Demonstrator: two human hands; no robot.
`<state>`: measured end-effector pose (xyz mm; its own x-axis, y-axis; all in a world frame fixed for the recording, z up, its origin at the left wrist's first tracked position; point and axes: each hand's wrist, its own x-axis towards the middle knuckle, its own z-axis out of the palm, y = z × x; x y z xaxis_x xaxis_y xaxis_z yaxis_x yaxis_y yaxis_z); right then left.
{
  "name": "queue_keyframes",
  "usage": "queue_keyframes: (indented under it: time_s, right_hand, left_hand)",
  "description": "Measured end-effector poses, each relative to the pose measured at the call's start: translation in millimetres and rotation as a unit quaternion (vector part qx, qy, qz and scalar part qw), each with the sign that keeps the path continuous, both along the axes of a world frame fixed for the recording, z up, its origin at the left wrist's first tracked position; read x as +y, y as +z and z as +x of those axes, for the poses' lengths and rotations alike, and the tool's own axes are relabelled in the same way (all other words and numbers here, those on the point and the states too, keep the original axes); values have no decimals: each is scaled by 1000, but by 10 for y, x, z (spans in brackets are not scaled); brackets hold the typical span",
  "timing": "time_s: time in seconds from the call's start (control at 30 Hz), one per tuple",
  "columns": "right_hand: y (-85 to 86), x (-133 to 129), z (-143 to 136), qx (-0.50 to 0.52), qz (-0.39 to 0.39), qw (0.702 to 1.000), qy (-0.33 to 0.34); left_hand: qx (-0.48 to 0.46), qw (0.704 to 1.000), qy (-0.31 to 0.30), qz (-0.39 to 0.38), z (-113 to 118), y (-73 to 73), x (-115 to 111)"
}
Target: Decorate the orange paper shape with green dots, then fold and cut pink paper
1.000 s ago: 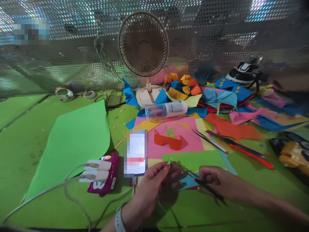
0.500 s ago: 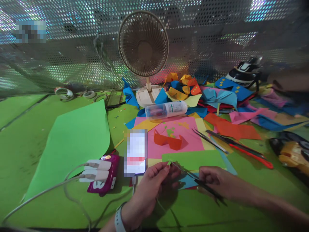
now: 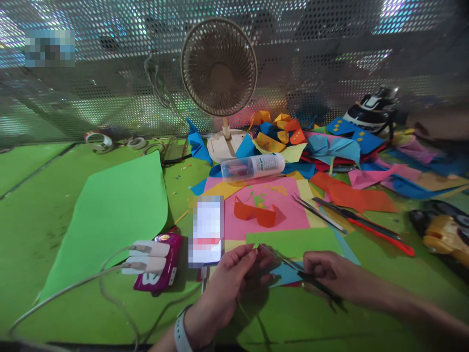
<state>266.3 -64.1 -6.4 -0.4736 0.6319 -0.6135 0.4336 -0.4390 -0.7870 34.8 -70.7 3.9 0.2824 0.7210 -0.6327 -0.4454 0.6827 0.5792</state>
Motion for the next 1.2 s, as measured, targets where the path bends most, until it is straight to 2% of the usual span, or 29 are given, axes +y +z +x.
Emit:
queue_keyframes:
  time_s: [0.23, 0.57, 1.0, 1.2]
  right_hand:
    - [-29, 2, 29, -8, 12, 1000, 21]
    - [-38, -31, -20, -6, 21, 999, 24]
    - [-22, -27, -23, -9, 21, 999, 34]
    - [19, -33, -44, -9, 14, 1000, 18]
  left_hand:
    - [-29, 999, 20, 21, -9, -45, -14]
    - [-20, 998, -21, 49, 19, -4, -17]
    - [-17, 998, -23, 49, 17, -26, -25]
    - [-9, 999, -31, 44, 12, -38, -19]
